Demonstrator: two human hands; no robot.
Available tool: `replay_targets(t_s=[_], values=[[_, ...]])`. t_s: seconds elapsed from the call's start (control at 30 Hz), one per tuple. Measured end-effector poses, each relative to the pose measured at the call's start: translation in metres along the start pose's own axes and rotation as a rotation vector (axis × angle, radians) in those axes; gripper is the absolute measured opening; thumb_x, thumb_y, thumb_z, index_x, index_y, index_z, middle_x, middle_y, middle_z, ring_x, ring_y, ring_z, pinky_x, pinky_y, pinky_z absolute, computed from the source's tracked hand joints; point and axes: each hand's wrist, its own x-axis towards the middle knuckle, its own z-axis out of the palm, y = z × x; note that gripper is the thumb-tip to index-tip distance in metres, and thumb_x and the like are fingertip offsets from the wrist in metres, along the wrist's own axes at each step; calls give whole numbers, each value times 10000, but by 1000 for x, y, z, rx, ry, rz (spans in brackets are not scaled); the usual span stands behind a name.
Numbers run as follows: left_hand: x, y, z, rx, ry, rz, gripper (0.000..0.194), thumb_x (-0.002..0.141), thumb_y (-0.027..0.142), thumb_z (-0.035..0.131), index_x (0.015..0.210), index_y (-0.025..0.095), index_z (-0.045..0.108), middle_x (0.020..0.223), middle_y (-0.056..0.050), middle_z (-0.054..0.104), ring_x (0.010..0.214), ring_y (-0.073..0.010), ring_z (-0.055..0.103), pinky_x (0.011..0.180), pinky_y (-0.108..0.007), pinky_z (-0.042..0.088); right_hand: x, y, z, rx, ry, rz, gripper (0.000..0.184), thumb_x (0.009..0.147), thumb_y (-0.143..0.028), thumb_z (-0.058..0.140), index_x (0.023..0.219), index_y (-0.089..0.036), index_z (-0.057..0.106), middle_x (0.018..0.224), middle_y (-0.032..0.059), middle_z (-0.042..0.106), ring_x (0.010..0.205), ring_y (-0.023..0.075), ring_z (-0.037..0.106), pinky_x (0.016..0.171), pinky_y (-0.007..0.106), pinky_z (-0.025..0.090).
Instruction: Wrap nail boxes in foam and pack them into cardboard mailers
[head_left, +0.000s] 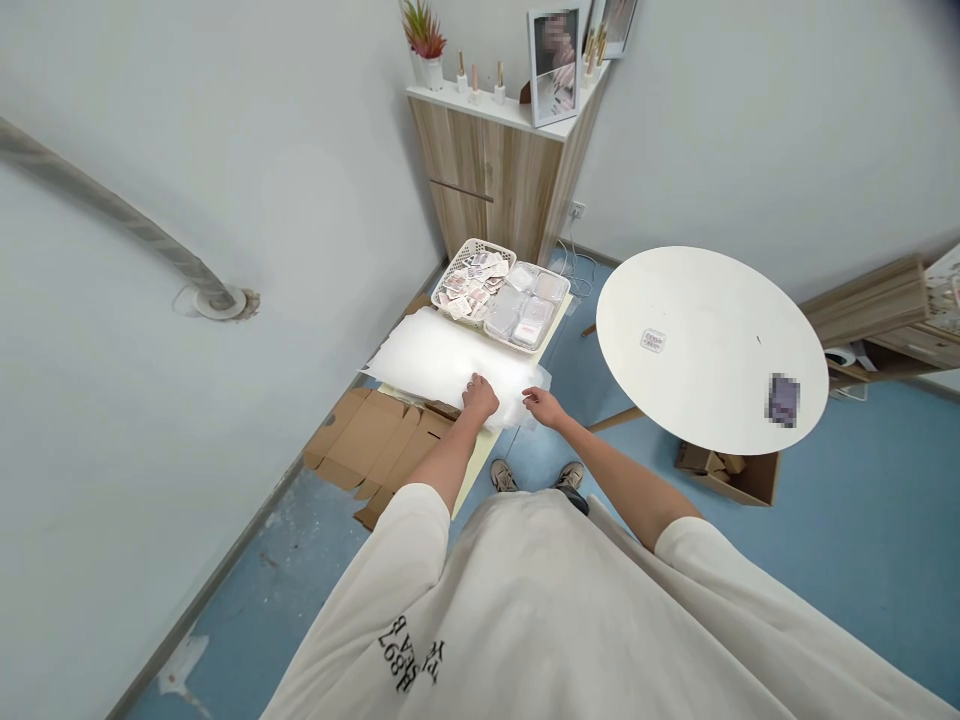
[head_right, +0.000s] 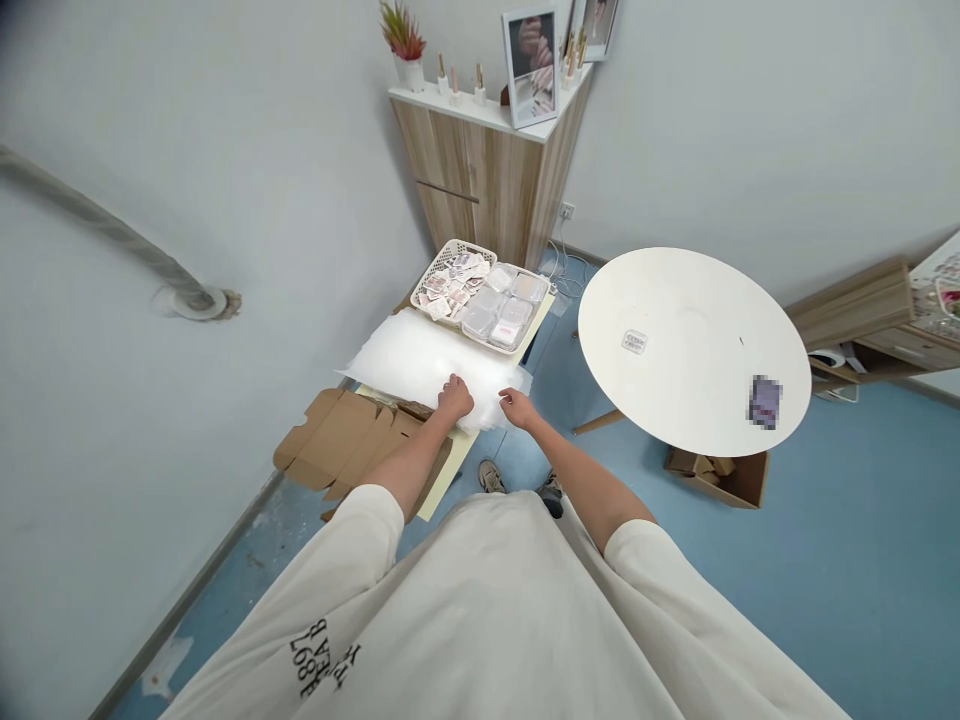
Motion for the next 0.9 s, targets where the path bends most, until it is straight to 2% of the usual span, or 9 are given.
replay_targets(t_s=[0.13, 0.2, 0.33, 0.47, 0.57, 0.63, 0.7, 0.8, 0.9], values=[[-12, 11, -6, 11, 126, 5, 724, 914, 246, 420, 1592, 63, 243, 1629, -218, 299, 1439, -350, 377, 1122, -461, 388, 3, -5, -1, -5, 15, -11, 354, 930, -224, 510, 1253, -197, 651, 1135, 74, 734, 987, 192, 692, 897, 319, 538], [-22, 17, -11, 7, 221, 13, 698, 931, 238, 396, 1593, 76, 247, 1626, -209, 307, 1438, -356, 357, 1126, -484, 366, 7, -10, -4, 9, 40, -38, 340, 931, -227, 513, 1236, -194, 659, 1171, 80, 724, 1013, 192, 687, 939, 334, 527], [-45, 31, -22, -9, 335, 65, 720, 954, 260, 399, 1614, 81, 172, 1648, -208, 256, 1474, -384, 274, 1145, -528, 306, 16, -29, -14, 107, 89, -91, 320, 925, -224, 517, 1210, -202, 661, 1215, 84, 710, 1058, 191, 681, 998, 361, 507], [-66, 48, -34, 21, 426, 276, 727, 972, 246, 380, 1629, 100, 104, 1662, -185, 237, 1531, -348, 173, 1195, -519, 221, 25, -52, -32, 322, 146, -69, 353, 943, -324, 519, 1264, -204, 604, 1176, 86, 710, 1017, 199, 702, 942, 367, 541], [-77, 66, -36, 80, 428, 493, 692, 976, 223, 359, 1625, 110, 147, 1655, -164, 272, 1545, -305, 175, 1219, -484, 190, 29, -62, -56, 505, 239, -37, 531, 969, -455, 468, 1425, -183, 458, 1185, 119, 696, 1000, 218, 709, 861, 355, 572], [-81, 80, -35, 113, 423, 616, 667, 975, 203, 345, 1617, 111, 189, 1644, -162, 295, 1545, -283, 191, 1229, -462, 180, 30, -59, -77, 510, 342, -52, 640, 937, -476, 520, 1485, -171, 392, 1155, 123, 702, 1009, 237, 699, 878, 369, 569], [-83, 97, -31, 136, 423, 728, 649, 970, 182, 336, 1606, 111, 226, 1624, -166, 324, 1538, -267, 214, 1232, -445, 184, 29, -47, -99, 476, 442, -65, 685, 875, -429, 605, 1476, -159, 415, 1149, 123, 706, 1035, 246, 685, 941, 392, 549], [-82, 125, -24, 169, 429, 875, 623, 958, 165, 349, 1577, 110, 299, 1587, -172, 378, 1514, -258, 273, 1218, -428, 222, 25, -21, -130, 495, 536, -94, 599, 810, -333, 625, 1370, -143, 531, 1139, 121, 716, 1052, 244, 675, 985, 412, 531], [-75, 159, -17, 196, 453, 963, 595, 946, 150, 375, 1539, 102, 370, 1543, -185, 433, 1475, -267, 347, 1186, -425, 272, 16, 10, -160, 522, 632, -133, 482, 731, -228, 609, 1206, -153, 637, 1103, 109, 729, 1042, 238, 677, 987, 419, 531]])
